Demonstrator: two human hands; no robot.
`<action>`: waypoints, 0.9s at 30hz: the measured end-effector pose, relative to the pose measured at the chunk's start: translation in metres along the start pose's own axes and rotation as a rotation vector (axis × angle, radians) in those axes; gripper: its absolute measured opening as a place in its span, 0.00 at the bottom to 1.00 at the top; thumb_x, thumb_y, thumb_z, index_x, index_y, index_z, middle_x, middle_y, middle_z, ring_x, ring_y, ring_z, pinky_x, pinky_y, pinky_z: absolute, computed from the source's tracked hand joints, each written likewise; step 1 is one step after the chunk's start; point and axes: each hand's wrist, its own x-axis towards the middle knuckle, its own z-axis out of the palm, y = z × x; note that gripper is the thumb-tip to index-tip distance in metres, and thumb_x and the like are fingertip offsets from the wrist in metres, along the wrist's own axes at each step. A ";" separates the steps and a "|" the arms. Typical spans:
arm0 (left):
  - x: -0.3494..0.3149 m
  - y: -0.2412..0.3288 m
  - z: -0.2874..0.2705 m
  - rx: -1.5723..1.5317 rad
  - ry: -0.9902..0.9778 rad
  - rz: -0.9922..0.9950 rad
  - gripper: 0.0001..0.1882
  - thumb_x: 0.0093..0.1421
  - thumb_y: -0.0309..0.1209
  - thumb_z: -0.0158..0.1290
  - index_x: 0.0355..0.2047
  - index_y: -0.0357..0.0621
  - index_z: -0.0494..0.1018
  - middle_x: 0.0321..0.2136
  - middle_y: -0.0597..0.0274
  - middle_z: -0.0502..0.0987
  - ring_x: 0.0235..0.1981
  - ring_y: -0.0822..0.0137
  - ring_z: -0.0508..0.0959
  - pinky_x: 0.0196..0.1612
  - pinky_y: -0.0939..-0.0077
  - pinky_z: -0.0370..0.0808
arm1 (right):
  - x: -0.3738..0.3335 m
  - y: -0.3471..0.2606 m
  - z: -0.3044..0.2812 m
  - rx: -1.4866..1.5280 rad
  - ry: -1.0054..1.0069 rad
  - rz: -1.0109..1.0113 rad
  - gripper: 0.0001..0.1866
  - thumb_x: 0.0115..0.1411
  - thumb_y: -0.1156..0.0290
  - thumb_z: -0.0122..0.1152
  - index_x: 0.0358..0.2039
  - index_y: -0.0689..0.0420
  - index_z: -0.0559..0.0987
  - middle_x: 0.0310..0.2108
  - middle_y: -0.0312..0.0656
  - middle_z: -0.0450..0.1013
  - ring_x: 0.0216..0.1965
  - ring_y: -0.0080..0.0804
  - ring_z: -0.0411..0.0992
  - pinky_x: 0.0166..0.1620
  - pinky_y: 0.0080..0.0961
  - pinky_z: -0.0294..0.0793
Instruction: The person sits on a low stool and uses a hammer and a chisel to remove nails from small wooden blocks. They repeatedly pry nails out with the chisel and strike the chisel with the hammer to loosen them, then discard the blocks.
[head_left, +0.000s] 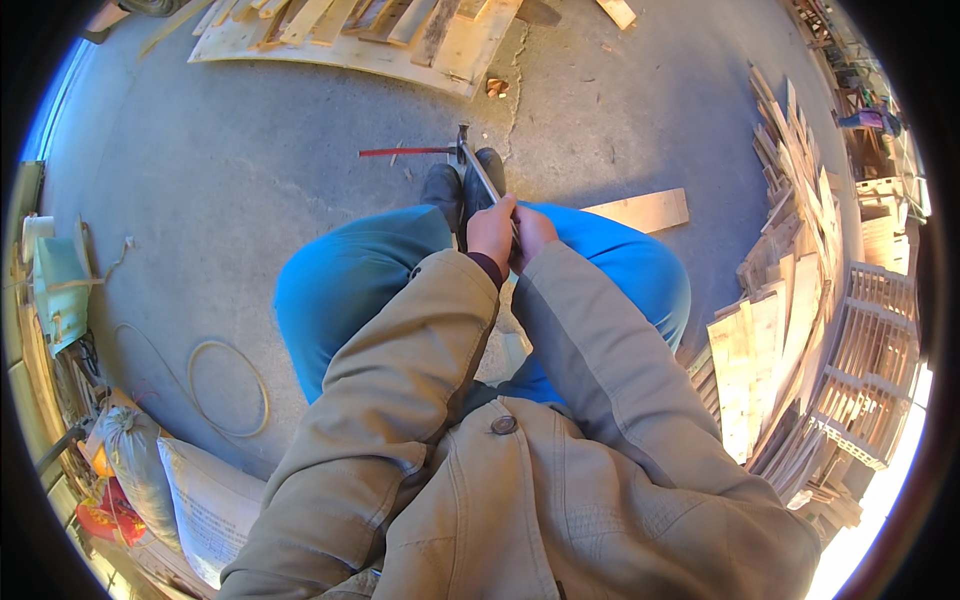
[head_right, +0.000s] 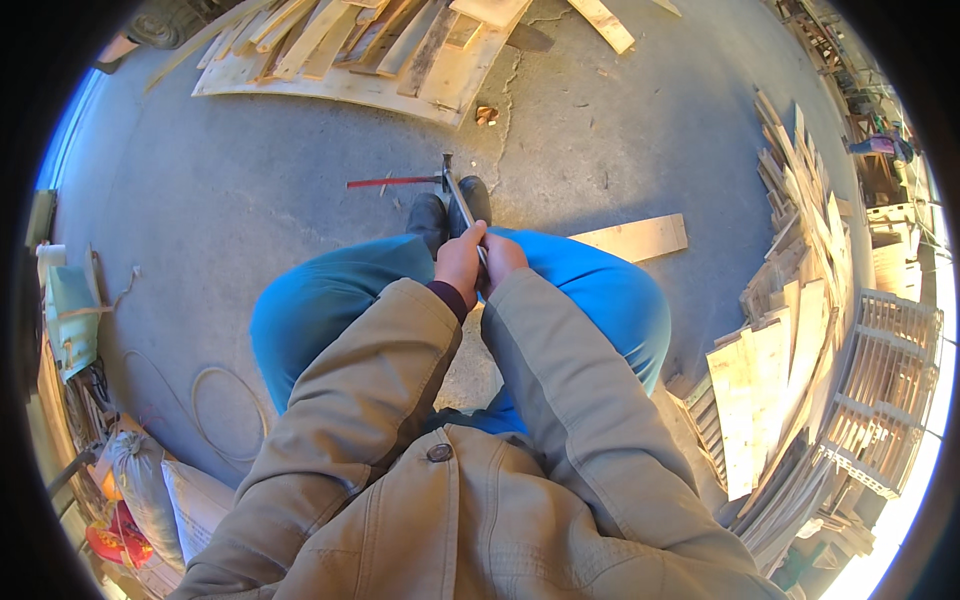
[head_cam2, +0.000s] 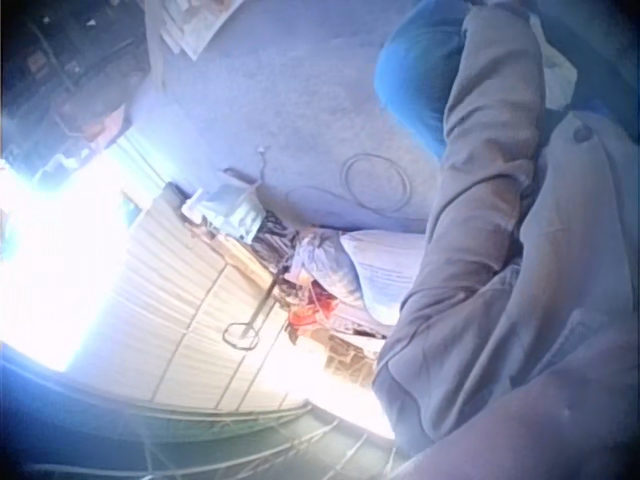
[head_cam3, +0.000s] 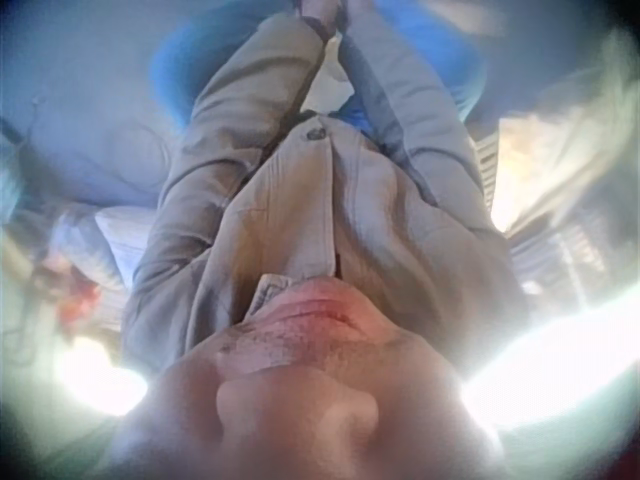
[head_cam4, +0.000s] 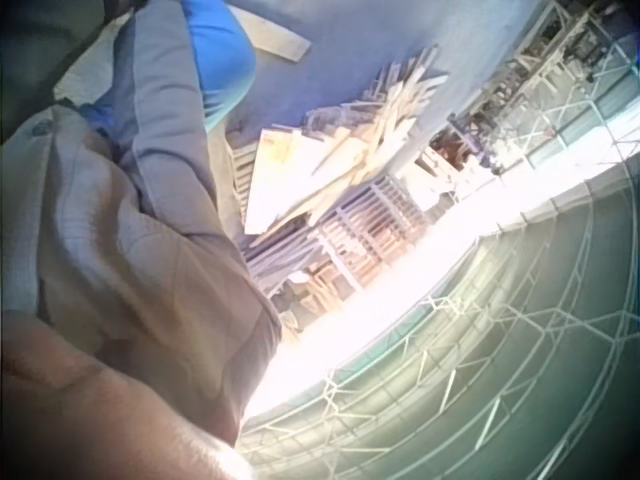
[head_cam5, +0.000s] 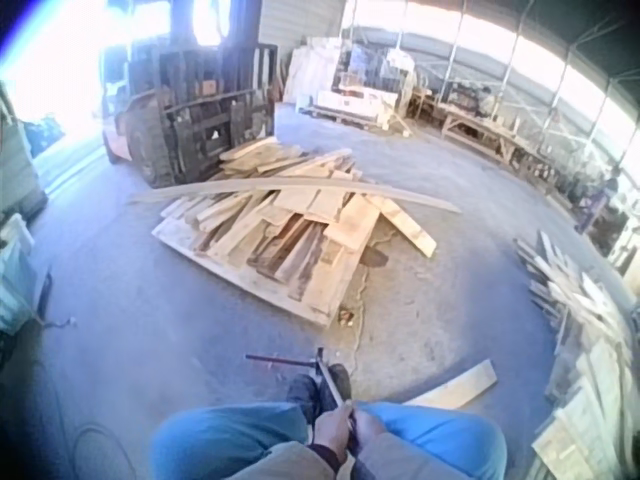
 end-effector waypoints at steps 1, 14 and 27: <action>0.000 -0.002 0.001 -0.038 0.010 0.044 0.18 0.64 0.47 0.58 0.36 0.43 0.77 0.22 0.63 0.71 0.21 0.68 0.71 0.23 0.68 0.63 | 0.001 0.001 0.003 -0.003 -0.003 -0.004 0.15 0.70 0.61 0.48 0.43 0.59 0.78 0.36 0.45 0.79 0.36 0.35 0.78 0.40 0.37 0.78; 0.018 0.002 -0.036 -0.270 -0.310 -0.247 0.21 0.67 0.54 0.52 0.25 0.53 0.72 0.14 0.75 0.65 0.08 0.75 0.60 0.10 0.82 0.55 | -0.036 -0.008 0.034 0.138 -0.056 0.096 0.13 0.68 0.63 0.49 0.30 0.56 0.73 0.20 0.33 0.66 0.13 0.19 0.57 0.16 0.19 0.56; 0.057 0.076 0.004 -0.686 -0.515 -0.452 0.17 0.70 0.39 0.45 0.24 0.45 0.68 0.17 0.66 0.71 0.12 0.72 0.70 0.14 0.79 0.69 | -0.017 -0.083 0.083 0.251 -0.206 0.000 0.05 0.70 0.71 0.47 0.37 0.56 0.70 0.20 0.31 0.62 0.12 0.16 0.57 0.14 0.17 0.58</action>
